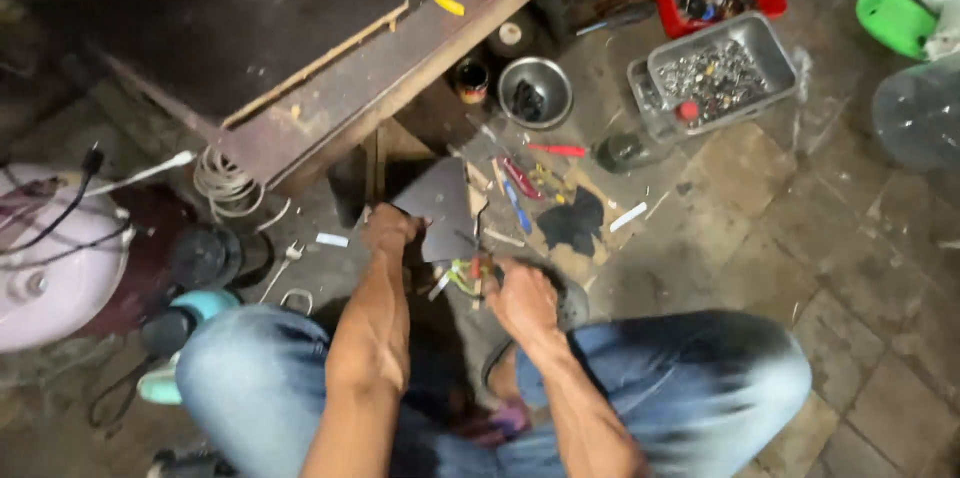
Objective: The person sits on the floor and uses a screwdriver to remove screws from a small black rectangular device. They then use a knife to scrape the surface of the device and remove a small component.
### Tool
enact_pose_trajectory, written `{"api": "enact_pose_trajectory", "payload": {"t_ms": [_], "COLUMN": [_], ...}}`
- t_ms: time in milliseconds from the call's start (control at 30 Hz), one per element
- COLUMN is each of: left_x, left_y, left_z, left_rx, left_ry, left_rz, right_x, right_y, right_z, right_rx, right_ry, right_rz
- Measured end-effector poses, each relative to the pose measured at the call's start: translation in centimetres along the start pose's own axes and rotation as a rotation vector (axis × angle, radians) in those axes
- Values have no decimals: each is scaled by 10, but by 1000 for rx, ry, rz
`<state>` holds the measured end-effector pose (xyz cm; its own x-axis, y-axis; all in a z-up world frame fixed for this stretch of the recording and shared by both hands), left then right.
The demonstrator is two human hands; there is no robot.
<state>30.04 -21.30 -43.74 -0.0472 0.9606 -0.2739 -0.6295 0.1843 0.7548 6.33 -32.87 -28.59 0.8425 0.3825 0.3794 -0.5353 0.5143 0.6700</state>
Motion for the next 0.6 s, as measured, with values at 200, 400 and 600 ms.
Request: {"api": "enact_pose_trajectory", "payload": {"t_ms": [200, 400, 600], "left_x": [28, -3, -8], "left_y": [-90, -54, -52], "left_z": [-71, -50, -54], "left_rx": [20, 56, 122], "left_ry": [607, 656, 608], "left_rz": [-239, -356, -348], "right_x": [-5, -8, -9], "right_y": [-18, -25, -27], "right_z": [-6, 0, -1], "right_rx": [-63, -96, -96], "right_ry": [28, 32, 51], "right_rz": [39, 25, 23]}}
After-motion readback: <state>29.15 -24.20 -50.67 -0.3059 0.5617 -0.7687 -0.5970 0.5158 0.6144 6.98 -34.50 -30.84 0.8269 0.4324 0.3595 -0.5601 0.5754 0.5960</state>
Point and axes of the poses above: each hand's wrist, its own y-axis away from the middle knuckle, its own z-axis out of the back of the hand, x = y × z, the point moved 8 cm from there along -y, towards the middle knuckle, and after that the axes turned 10 degrees about x, right-handed, at the moved point
